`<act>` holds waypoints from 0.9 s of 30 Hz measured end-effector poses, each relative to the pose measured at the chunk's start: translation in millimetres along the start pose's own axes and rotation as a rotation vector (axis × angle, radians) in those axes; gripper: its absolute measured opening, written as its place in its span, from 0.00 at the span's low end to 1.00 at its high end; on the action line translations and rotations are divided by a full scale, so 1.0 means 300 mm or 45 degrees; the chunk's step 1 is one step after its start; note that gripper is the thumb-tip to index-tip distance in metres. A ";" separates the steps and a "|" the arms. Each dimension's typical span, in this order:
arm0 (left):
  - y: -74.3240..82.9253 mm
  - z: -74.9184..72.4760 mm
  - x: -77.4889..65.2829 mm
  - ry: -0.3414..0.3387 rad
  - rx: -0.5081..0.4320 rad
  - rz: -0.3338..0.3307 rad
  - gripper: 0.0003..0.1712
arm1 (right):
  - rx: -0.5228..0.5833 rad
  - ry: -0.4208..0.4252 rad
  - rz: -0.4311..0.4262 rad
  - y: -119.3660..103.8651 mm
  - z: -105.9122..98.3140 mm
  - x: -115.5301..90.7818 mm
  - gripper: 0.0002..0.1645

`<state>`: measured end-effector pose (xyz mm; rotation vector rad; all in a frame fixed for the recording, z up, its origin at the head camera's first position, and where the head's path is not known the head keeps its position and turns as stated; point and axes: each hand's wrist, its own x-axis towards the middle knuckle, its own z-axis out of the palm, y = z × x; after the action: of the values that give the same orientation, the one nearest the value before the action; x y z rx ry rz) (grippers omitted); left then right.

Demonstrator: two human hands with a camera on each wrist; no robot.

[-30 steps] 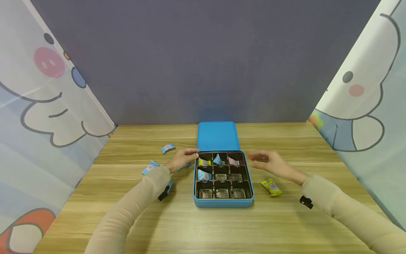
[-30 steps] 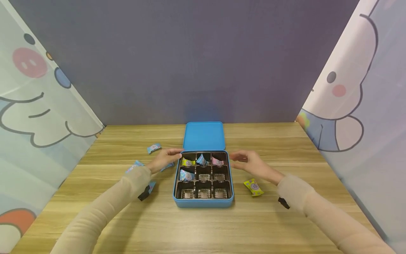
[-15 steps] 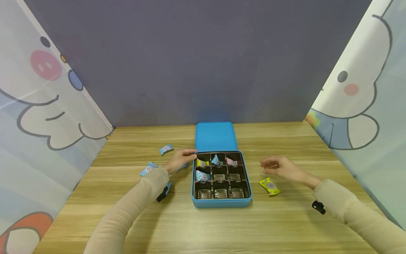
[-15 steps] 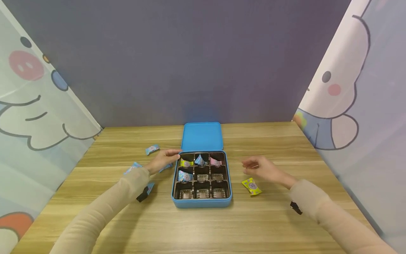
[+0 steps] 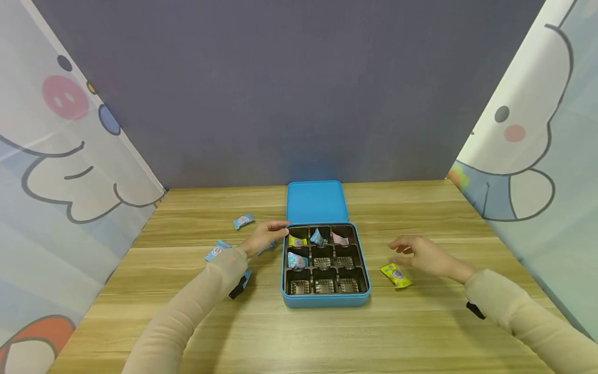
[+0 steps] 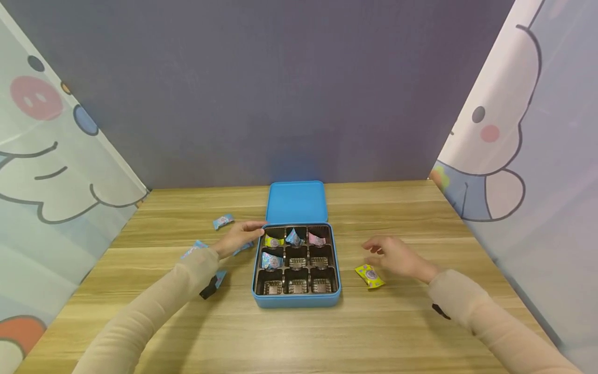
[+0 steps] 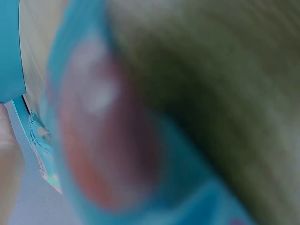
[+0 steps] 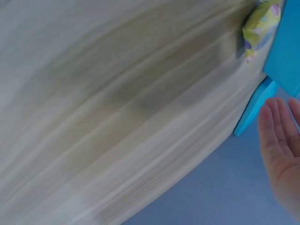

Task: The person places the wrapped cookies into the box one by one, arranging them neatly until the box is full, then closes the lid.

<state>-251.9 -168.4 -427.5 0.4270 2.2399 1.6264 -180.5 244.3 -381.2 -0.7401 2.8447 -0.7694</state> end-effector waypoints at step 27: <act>-0.008 -0.006 0.002 -0.009 -0.024 -0.015 0.27 | 0.111 0.064 0.327 -0.016 0.130 -0.054 0.31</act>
<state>-253.4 -170.4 -429.3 0.4131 2.2158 1.6360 -155.6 231.0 -413.2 -0.3395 2.8502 -0.8738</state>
